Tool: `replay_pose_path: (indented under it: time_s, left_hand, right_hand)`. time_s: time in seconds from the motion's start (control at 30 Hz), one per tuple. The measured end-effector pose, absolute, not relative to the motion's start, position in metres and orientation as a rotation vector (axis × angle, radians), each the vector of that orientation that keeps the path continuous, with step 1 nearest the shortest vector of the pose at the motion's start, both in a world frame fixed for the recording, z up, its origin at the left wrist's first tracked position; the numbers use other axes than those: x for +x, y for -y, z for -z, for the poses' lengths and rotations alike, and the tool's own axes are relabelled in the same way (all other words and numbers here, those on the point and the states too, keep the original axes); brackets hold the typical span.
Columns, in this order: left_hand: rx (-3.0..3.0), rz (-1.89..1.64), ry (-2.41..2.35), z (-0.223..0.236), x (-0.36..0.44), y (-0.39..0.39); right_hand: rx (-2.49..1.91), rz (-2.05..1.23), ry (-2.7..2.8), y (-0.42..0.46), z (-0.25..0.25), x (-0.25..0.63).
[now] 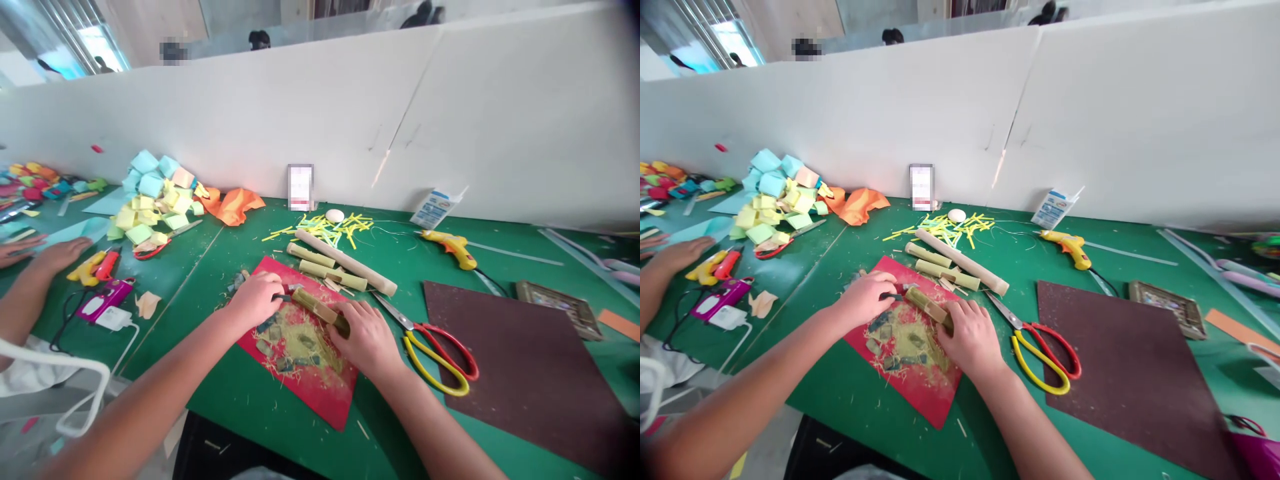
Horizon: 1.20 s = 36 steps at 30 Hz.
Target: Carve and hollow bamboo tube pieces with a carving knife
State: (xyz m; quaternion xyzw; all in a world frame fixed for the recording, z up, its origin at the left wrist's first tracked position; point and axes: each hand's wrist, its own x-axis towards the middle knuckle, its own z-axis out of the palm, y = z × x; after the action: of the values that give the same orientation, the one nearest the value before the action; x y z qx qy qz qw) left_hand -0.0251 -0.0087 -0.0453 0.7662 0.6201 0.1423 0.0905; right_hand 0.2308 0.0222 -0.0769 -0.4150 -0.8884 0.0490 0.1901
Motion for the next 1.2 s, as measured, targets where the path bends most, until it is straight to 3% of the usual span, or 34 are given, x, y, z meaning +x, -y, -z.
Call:
replay_pose_path:
  time_s: [0.33,0.63,0.93,1.2]
  left_hand:
    - [2.38,-0.266,-1.855,0.056,-0.028,0.006]
    - [2.356,-0.249,-1.932,0.056,-0.059,0.009]
    - [2.271,-0.234,-2.057,0.057,-0.08,0.006]
    - [2.247,-0.233,-2.104,0.06,-0.082,0.007]
  right_hand:
    - [-1.123,-0.149,2.48,-0.022,0.074,0.234]
    - [-0.935,-0.201,2.483,0.008,0.041,0.245]
    - [-0.772,-0.1,2.702,0.085,0.066,0.265]
    - [-0.762,-0.076,2.772,0.099,0.069,0.266]
